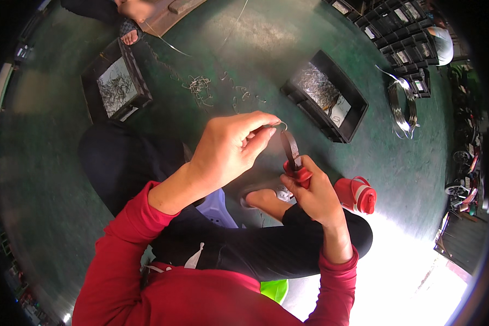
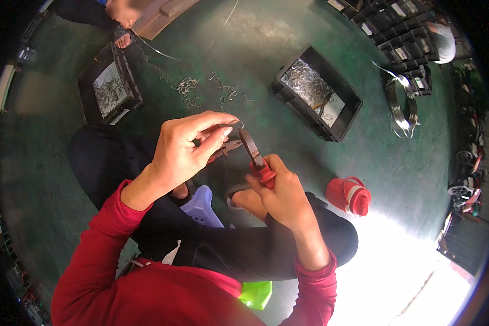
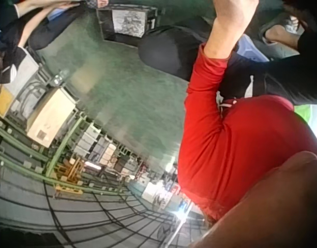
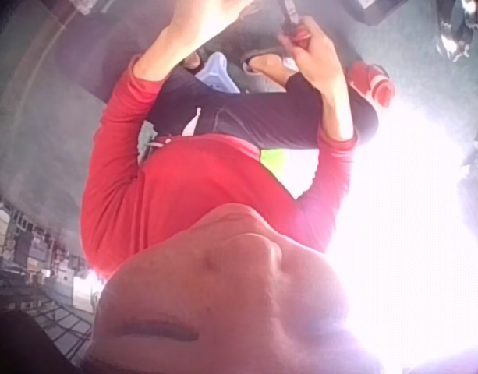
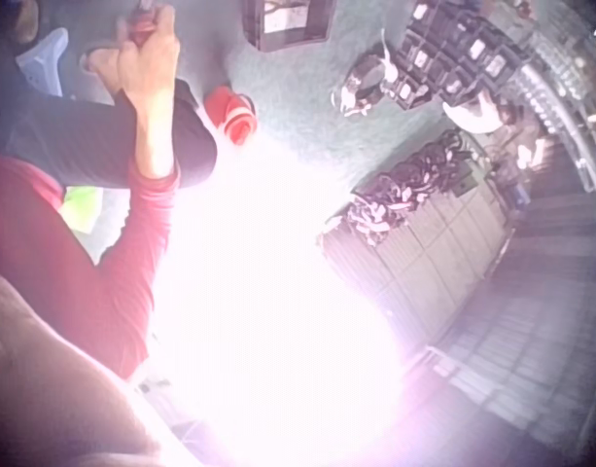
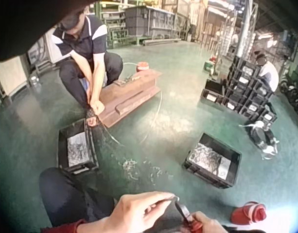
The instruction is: The person sits on a low stool and repeatedly picks up small metal wire pieces from the floor. Using red-handled pliers, they bend each piece into a loop and drop it into a black bin. A coworker across the table also handles wire.
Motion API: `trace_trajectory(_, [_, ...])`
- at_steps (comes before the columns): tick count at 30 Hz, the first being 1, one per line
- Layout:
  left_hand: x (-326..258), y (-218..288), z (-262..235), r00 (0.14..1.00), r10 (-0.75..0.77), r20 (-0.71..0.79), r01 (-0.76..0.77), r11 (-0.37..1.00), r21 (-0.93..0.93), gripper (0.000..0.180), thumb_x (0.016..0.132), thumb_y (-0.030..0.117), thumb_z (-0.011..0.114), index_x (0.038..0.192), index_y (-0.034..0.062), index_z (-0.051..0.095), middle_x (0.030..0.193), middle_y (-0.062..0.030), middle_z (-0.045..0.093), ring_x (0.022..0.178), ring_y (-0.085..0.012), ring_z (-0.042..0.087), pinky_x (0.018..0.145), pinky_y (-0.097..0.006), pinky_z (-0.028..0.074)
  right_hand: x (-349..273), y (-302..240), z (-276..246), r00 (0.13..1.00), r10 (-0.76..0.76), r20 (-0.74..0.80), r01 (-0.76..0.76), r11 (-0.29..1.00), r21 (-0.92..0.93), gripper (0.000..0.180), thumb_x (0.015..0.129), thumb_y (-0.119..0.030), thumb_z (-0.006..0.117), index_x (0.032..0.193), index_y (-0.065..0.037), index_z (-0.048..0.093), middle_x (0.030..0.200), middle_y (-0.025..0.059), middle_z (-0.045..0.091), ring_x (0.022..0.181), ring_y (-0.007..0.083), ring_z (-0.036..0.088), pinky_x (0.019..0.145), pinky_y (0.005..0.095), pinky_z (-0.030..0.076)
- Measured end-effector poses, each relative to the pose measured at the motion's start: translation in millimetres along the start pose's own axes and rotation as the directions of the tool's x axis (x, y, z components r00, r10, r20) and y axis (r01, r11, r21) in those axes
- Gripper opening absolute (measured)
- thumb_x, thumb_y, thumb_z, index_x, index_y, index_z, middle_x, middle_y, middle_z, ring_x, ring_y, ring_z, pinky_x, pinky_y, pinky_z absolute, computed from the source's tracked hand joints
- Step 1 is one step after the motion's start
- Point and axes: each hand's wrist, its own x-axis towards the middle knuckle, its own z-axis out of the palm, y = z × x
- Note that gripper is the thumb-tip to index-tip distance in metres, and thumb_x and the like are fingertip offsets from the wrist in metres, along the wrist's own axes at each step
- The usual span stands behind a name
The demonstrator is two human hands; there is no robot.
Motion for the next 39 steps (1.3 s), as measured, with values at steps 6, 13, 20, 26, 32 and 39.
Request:
trace_trajectory(6, [-2.1,-2.0,3.1,0.995,0.100,-0.022,-0.098,0.990,0.104,0.018,0.089,-0.001,0.062,0.106,-0.0001,0.066,0.083,-0.0086,0.069,0.058,-0.0072,0.061,0.051,-0.022,0.049,-0.1,-1.0,-2.0,1.000,-0.012,0.021,0.013,1.000,-0.008,0.022,0.089,-0.010,0.067,0.105,0.001,0.056,0.085,0.0050,0.062,0.080,0.0102,0.053,0.075,0.0281,0.046])
trace_trajectory(13, [-4.4,7.7,0.0,0.932,-0.284,0.226,0.324,0.931,-0.168,0.025,0.098,0.007,0.048,0.117,0.0027,0.063,0.065,-0.0052,0.060,0.051,-0.0063,0.053,0.047,-0.022,0.043,0.9,3.5,2.7,0.981,-0.122,-0.152,0.094,0.980,-0.176,0.019,0.086,-0.005,0.065,0.100,0.001,0.053,0.083,0.0166,0.064,0.078,0.0275,0.064,0.071,0.0350,0.049])
trace_trajectory(20, [-1.8,14.9,-4.1,0.807,-0.461,0.369,0.580,0.736,-0.349,0.030,0.099,0.010,0.043,0.120,0.0010,0.062,0.060,-0.0012,0.055,0.046,-0.0048,0.045,0.043,-0.021,0.036,3.7,5.0,8.7,0.936,-0.190,-0.297,0.063,0.920,-0.388,0.027,0.075,0.002,0.061,0.100,-0.003,0.051,0.091,0.0195,0.062,0.087,0.0417,0.060,0.073,0.0483,0.047])
trace_trajectory(26, [0.0,16.1,-7.6,0.765,-0.493,0.414,0.642,0.637,-0.427,0.032,0.098,0.010,0.042,0.121,0.0023,0.062,0.060,-0.0004,0.055,0.046,-0.0041,0.043,0.042,-0.020,0.034,3.7,3.3,13.2,0.863,-0.337,-0.376,0.070,0.818,-0.572,0.031,0.072,0.003,0.064,0.100,-0.005,0.052,0.089,0.0155,0.062,0.087,0.0384,0.060,0.073,0.0471,0.047])
trace_trajectory(32, [0.9,15.8,-8.4,0.739,-0.507,0.443,0.672,0.597,-0.438,0.032,0.099,0.011,0.043,0.122,0.0020,0.062,0.062,-0.0001,0.055,0.048,-0.0033,0.043,0.044,-0.019,0.033,5.7,6.2,7.7,0.885,-0.354,-0.303,0.171,0.851,-0.497,0.022,0.080,0.005,0.060,0.099,-0.002,0.052,0.085,0.0159,0.060,0.073,0.0335,0.060,0.067,0.0395,0.049])
trace_trajectory(39, [3.2,12.0,-9.2,0.740,-0.438,0.510,0.659,0.624,-0.419,0.032,0.100,0.013,0.043,0.125,0.0019,0.060,0.061,0.0021,0.049,0.051,-0.0037,0.038,0.046,-0.020,0.031,2.8,6.5,-4.0,0.983,0.019,0.182,-0.048,0.987,0.156,0.023,0.090,-0.008,0.065,0.110,-0.002,0.056,0.078,-0.0010,0.055,0.065,0.0046,0.048,0.057,0.0214,0.039])
